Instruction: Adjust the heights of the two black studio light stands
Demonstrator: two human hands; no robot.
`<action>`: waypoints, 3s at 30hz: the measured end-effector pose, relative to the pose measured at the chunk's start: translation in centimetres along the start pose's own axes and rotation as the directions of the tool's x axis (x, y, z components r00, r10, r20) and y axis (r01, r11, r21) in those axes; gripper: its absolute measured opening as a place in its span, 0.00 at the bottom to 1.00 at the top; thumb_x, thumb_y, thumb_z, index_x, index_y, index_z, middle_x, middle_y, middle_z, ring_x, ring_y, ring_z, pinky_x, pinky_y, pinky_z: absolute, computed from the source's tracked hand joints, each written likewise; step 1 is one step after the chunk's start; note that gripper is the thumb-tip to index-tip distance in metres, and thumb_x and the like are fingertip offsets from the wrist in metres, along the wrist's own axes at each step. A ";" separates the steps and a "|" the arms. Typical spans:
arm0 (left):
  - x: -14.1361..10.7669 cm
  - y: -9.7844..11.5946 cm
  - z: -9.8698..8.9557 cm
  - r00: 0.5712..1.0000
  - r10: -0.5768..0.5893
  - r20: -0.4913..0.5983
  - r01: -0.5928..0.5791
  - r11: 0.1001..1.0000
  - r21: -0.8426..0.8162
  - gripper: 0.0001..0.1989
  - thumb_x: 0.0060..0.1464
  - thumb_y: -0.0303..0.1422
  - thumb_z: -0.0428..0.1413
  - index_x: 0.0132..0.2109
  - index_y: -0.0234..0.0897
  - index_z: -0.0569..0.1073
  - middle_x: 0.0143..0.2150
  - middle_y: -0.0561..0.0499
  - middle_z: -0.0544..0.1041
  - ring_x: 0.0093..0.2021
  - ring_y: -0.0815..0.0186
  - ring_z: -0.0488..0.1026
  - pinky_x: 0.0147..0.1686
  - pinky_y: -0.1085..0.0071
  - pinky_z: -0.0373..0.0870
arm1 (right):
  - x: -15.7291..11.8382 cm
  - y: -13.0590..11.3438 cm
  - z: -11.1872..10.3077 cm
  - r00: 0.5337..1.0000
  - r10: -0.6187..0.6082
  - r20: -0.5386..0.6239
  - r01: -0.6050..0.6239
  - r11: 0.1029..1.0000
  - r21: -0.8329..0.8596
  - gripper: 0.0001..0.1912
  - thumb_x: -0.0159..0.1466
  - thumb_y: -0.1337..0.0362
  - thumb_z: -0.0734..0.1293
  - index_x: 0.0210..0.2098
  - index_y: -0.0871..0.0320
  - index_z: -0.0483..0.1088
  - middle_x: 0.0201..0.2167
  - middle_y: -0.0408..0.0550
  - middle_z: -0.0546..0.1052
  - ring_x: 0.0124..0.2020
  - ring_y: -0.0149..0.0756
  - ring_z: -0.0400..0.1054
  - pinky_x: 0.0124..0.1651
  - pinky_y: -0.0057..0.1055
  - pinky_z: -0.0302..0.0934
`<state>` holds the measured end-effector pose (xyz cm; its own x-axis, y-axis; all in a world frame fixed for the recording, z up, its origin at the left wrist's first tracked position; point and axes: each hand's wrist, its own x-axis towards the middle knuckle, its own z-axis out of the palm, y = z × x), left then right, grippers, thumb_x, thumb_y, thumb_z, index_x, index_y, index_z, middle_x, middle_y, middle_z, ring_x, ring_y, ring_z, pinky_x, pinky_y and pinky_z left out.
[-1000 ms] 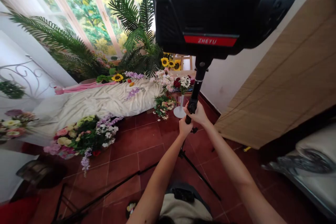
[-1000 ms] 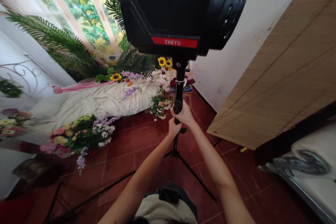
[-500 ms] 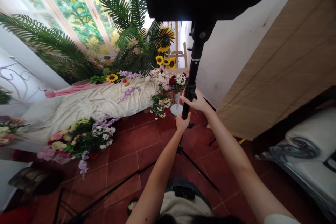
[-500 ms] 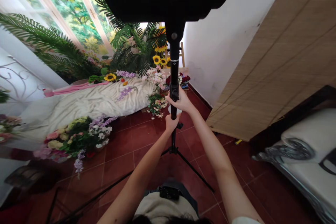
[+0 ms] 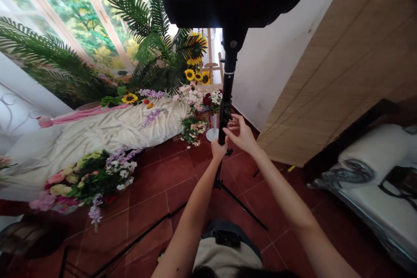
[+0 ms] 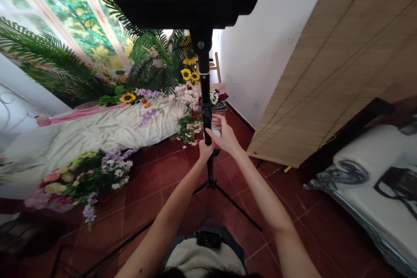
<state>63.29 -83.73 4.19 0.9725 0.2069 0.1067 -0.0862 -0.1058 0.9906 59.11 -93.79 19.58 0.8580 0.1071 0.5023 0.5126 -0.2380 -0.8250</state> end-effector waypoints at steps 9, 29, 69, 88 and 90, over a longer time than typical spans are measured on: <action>-0.2 0.4 0.3 0.997 0.058 -0.049 -0.053 0.994 0.095 0.19 0.46 0.47 0.56 0.21 0.35 0.68 0.19 0.52 0.68 0.22 0.68 0.67 0.22 0.75 0.63 | -11.9 4.8 0.2 0.984 0.160 0.082 -0.152 0.983 -0.100 0.16 0.58 0.62 0.65 0.46 0.47 0.70 0.56 0.44 0.65 0.60 0.41 0.55 0.65 0.45 0.45; 0.2 0.1 0.4 0.995 0.080 -0.065 -0.072 0.990 0.121 0.19 0.46 0.45 0.57 0.19 0.35 0.64 0.18 0.54 0.64 0.21 0.72 0.61 0.21 0.76 0.58 | -12.5 9.4 3.5 0.961 0.258 -0.103 -0.246 0.962 0.116 0.20 0.61 0.57 0.62 0.51 0.56 0.67 0.49 0.52 0.71 0.48 0.39 0.67 0.54 0.40 0.61; 0.5 -0.2 0.4 0.997 0.078 -0.024 -0.076 0.993 0.090 0.19 0.45 0.44 0.57 0.18 0.34 0.65 0.16 0.55 0.62 0.21 0.72 0.61 0.22 0.76 0.60 | -9.8 12.9 3.0 0.991 -0.075 -0.109 -0.006 0.798 -0.602 0.21 0.67 0.51 0.55 0.24 0.57 0.64 0.23 0.46 0.68 0.26 0.33 0.60 0.32 0.29 0.53; 0.2 0.4 0.2 0.997 0.062 0.037 -0.063 0.997 0.035 0.19 0.46 0.46 0.57 0.22 0.34 0.66 0.18 0.54 0.64 0.20 0.73 0.62 0.22 0.76 0.61 | -9.6 13.0 5.0 0.937 0.255 -0.237 -0.320 0.900 -0.296 0.33 0.66 0.46 0.48 0.15 0.60 0.61 0.12 0.42 0.61 0.17 0.26 0.50 0.23 0.26 0.42; 0.2 0.5 0.1 0.997 0.063 0.040 -0.064 0.997 0.044 0.19 0.46 0.46 0.57 0.22 0.34 0.67 0.19 0.54 0.65 0.21 0.73 0.62 0.23 0.76 0.61 | -9.4 13.3 4.9 0.944 0.252 -0.212 -0.313 0.889 -0.335 0.33 0.66 0.47 0.47 0.15 0.60 0.62 0.13 0.44 0.64 0.17 0.28 0.53 0.24 0.27 0.43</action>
<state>63.49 -83.81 4.70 0.9731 0.1606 0.1650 -0.1390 -0.1616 0.9770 57.99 -93.20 2.55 0.9327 -0.1637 0.3213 0.1769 -0.5687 -0.8033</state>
